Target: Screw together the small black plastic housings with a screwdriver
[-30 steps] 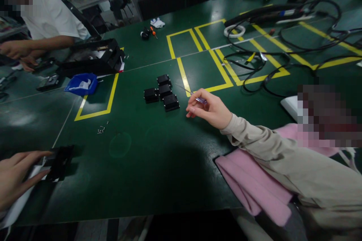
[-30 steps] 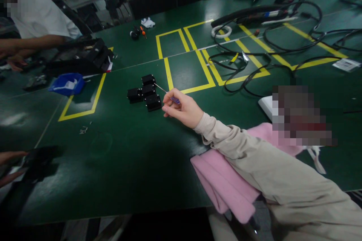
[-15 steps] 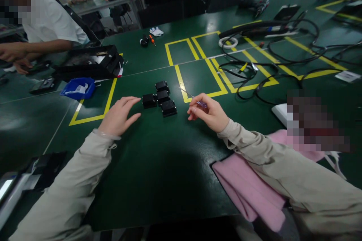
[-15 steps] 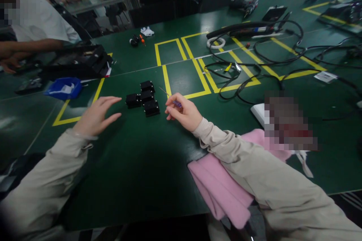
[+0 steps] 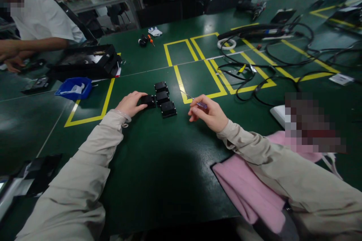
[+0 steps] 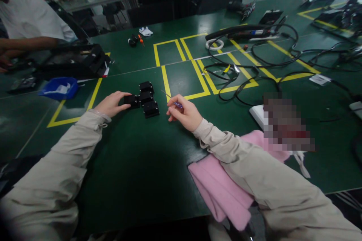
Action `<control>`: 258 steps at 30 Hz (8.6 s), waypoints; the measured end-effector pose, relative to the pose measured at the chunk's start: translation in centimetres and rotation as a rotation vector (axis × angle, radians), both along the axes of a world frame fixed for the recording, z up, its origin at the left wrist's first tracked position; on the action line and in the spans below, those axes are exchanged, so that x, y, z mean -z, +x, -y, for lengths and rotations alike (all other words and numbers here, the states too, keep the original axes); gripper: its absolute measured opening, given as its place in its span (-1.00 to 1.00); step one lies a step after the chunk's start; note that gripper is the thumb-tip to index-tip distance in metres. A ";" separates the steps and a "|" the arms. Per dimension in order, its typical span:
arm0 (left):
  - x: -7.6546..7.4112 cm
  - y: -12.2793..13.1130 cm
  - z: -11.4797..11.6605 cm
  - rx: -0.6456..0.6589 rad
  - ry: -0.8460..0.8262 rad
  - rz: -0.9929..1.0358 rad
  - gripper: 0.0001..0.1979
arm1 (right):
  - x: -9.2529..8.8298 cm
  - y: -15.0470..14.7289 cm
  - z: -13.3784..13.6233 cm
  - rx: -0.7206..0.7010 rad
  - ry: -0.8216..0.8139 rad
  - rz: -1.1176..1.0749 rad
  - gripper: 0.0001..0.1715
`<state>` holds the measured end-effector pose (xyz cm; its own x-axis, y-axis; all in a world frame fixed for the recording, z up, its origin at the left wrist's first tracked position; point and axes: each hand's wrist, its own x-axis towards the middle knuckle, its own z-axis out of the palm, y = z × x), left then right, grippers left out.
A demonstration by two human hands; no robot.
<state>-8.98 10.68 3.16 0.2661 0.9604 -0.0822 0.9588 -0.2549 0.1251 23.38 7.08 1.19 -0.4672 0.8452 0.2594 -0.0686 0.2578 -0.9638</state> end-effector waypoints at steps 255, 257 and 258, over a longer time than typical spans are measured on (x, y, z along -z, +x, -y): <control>3.5 11.8 9.8 0.167 0.255 0.417 -0.64 | -3.5 1.1 0.7 0.101 0.522 0.390 -0.91; 3.6 11.8 9.8 0.162 0.257 0.411 -0.64 | -3.5 1.1 0.7 0.083 0.533 0.379 -0.88; 3.6 11.8 9.8 0.160 0.259 0.409 -0.64 | -3.6 1.0 0.8 0.084 0.535 0.379 -0.88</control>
